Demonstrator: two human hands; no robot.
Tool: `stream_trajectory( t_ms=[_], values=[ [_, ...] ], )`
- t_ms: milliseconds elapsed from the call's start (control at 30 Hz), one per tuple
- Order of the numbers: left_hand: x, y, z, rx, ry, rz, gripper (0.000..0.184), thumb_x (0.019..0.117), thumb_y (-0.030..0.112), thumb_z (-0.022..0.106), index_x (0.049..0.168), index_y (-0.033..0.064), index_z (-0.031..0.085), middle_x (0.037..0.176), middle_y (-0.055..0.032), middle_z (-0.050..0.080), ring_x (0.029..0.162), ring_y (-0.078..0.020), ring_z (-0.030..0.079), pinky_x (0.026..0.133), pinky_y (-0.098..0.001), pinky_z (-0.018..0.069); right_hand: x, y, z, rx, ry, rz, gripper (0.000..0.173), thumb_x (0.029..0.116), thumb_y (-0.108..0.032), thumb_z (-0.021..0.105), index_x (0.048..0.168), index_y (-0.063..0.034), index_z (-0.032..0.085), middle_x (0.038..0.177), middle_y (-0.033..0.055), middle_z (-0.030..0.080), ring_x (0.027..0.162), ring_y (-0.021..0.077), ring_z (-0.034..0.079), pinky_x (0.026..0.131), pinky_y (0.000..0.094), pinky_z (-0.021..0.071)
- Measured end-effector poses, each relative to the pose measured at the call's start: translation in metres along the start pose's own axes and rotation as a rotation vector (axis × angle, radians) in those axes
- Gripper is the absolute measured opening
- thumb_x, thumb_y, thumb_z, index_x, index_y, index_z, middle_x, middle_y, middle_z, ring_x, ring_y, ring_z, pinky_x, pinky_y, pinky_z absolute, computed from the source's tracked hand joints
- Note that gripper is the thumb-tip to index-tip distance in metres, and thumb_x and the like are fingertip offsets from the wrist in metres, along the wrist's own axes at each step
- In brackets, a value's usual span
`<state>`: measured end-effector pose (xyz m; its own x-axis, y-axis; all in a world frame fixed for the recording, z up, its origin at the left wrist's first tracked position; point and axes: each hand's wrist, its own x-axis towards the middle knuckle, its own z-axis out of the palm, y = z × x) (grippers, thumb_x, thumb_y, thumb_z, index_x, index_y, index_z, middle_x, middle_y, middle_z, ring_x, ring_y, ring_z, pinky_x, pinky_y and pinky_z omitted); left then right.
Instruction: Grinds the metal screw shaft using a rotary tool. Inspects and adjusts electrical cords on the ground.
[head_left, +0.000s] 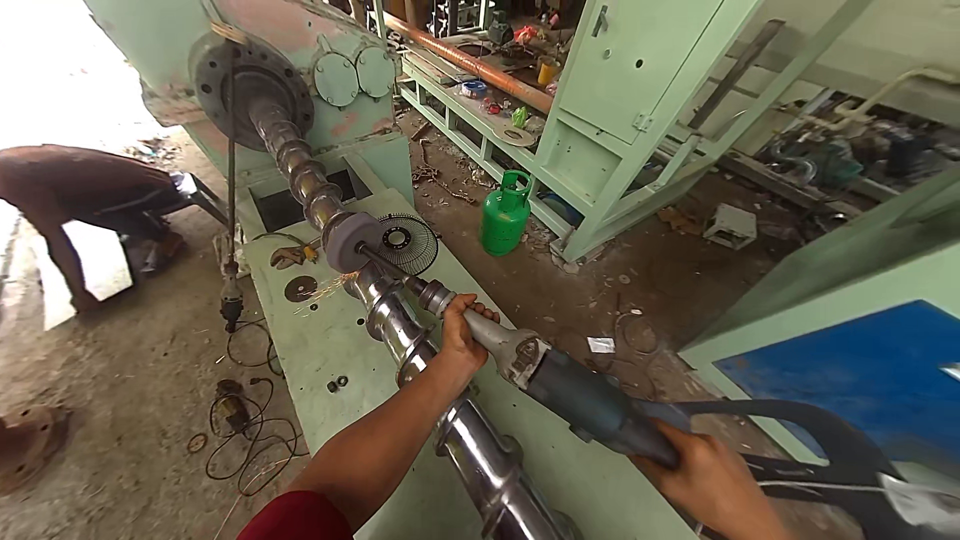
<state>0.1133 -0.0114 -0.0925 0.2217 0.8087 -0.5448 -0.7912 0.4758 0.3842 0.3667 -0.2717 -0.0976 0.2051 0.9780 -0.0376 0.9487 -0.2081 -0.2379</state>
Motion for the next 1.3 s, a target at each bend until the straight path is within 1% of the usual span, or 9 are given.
stream_trajectory(
  t_ms=[200,367,433,533,667,767,933,1200,1300],
  values=[
    [-0.017,0.005,-0.01,-0.017,0.011,0.026,0.022,0.0995,0.014,0.048,0.078,0.0137,0.046,0.061,-0.0011,0.049,0.054,-0.0164,0.054,0.063,-0.0356,0.0559,-0.003,-0.004,-0.007,-0.018,-0.005,-0.033,0.036,0.0752,-0.042,0.076,0.091,-0.0098,0.073,0.068,0.0147,0.068,0.065,0.0396,0.07,0.056,0.0622,0.0514],
    [-0.016,0.005,-0.012,-0.004,0.005,0.025,0.022,0.0996,0.014,0.048,0.077,0.0142,0.045,0.061,-0.0011,0.048,0.054,-0.0163,0.054,0.063,-0.0355,0.0557,-0.003,-0.005,-0.002,-0.01,-0.009,-0.021,0.036,0.0749,-0.042,0.076,0.091,-0.0097,0.073,0.067,0.0148,0.068,0.065,0.0398,0.07,0.056,0.0625,0.0508],
    [-0.012,0.003,-0.009,0.005,0.007,0.02,0.021,0.0994,0.014,0.048,0.079,0.014,0.046,0.062,-0.0013,0.048,0.054,-0.0165,0.054,0.063,-0.0357,0.0555,-0.003,-0.004,0.001,0.012,-0.027,-0.001,0.038,0.0763,-0.041,0.076,0.095,-0.0084,0.074,0.069,0.0166,0.068,0.067,0.0415,0.07,0.058,0.0636,0.0513],
    [-0.004,0.001,-0.006,0.016,0.014,0.01,0.017,0.0987,0.014,0.049,0.082,0.0134,0.047,0.063,-0.0019,0.048,0.055,-0.017,0.054,0.063,-0.0361,0.0563,0.0,0.0,0.01,0.029,-0.018,0.014,0.039,0.0762,-0.043,0.075,0.094,-0.0087,0.074,0.069,0.0157,0.068,0.066,0.0408,0.07,0.057,0.0637,0.0512],
    [0.009,-0.004,-0.004,0.054,0.017,0.006,0.018,0.0988,0.013,0.049,0.081,0.0134,0.046,0.062,-0.0018,0.047,0.054,-0.0171,0.053,0.063,-0.0364,0.0558,0.006,0.008,0.026,0.056,-0.012,0.025,0.04,0.0754,-0.045,0.075,0.094,-0.0091,0.075,0.07,0.0159,0.069,0.068,0.0404,0.071,0.059,0.0639,0.0521],
    [0.018,-0.008,-0.001,0.085,0.039,0.01,0.018,0.0983,0.013,0.049,0.08,0.0128,0.045,0.062,-0.0025,0.047,0.053,-0.0174,0.053,0.06,-0.0356,0.0554,0.009,0.01,0.035,0.079,-0.031,0.043,0.042,0.0766,-0.047,0.076,0.097,-0.0097,0.076,0.072,0.0161,0.07,0.07,0.0406,0.071,0.061,0.0645,0.0528],
    [0.031,-0.014,0.001,0.126,0.048,0.01,0.017,0.0976,0.013,0.052,0.081,0.0123,0.046,0.062,-0.0033,0.048,0.053,-0.0181,0.053,0.061,-0.036,0.0557,0.014,0.013,0.043,0.113,-0.071,0.087,0.043,0.078,-0.05,0.075,0.096,-0.0112,0.075,0.072,0.0152,0.07,0.072,0.0398,0.071,0.063,0.0643,0.0529],
    [0.044,-0.019,0.002,0.176,0.076,-0.007,0.017,0.0968,0.014,0.053,0.082,0.0135,0.046,0.065,-0.0031,0.049,0.054,-0.0175,0.053,0.06,-0.0361,0.0547,0.02,0.015,0.045,0.176,-0.143,0.129,0.044,0.0793,-0.052,0.077,0.1,-0.0127,0.076,0.078,0.0144,0.072,0.077,0.0379,0.072,0.068,0.0646,0.0542],
    [0.049,-0.02,0.003,0.178,0.084,-0.017,0.013,0.0958,0.013,0.054,0.085,0.0125,0.047,0.064,-0.0034,0.049,0.054,-0.0177,0.053,0.059,-0.0362,0.0546,0.022,0.016,0.046,0.182,-0.165,0.143,0.045,0.0793,-0.054,0.077,0.1,-0.0137,0.076,0.079,0.0138,0.072,0.078,0.0366,0.072,0.069,0.0644,0.0544]
  ],
)
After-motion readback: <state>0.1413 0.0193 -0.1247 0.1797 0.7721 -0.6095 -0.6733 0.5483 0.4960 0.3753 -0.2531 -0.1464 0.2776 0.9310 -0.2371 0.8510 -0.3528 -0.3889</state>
